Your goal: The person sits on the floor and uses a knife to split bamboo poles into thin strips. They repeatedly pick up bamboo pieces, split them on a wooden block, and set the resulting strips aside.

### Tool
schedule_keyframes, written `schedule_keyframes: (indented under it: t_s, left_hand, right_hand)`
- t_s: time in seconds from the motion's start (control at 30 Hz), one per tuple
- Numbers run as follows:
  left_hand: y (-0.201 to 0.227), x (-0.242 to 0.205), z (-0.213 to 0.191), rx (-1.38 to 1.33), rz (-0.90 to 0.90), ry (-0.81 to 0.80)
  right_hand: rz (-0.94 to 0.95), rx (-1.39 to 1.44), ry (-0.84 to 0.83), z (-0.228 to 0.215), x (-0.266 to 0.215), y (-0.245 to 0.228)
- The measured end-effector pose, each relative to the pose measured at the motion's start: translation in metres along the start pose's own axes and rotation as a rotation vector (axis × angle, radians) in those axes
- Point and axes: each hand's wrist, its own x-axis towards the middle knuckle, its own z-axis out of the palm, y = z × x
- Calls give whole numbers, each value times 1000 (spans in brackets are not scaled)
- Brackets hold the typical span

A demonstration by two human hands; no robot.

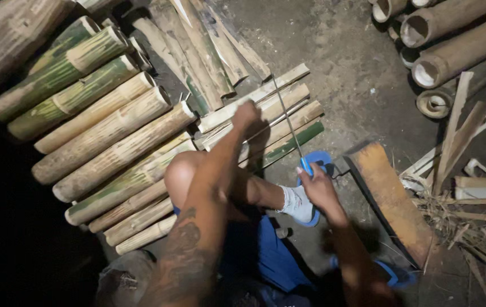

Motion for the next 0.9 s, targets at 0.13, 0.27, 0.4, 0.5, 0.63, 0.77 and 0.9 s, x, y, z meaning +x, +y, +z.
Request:
schedule_keyframes:
  t_s: [0.13,0.27,0.4,0.5,0.63,0.77,0.9]
  left_hand:
    - [2,-26,43,190,68,-169]
    - [-2,-50,77,391,138,-242]
    - [-4,-48,102,425,217,-65]
    - [-2,-48,112,360,172,-67]
    - [22,-40,83,192,202,-143]
    - [83,-28,31,-177,472,-4]
    - [148,-47,1,-482,577,-14]
  right_hand:
    - [-1,27,31,0,-7,21]
    - [252,255,-50,2,-12,39]
    - [248,313,7,5,-13,36]
    - [334,426,4,-7,-25,28]
    - [327,512,71,-26,-39,12]
    - [189,426,203,-48,-59,1]
    - [-53,630,345,-68,-88,-12]
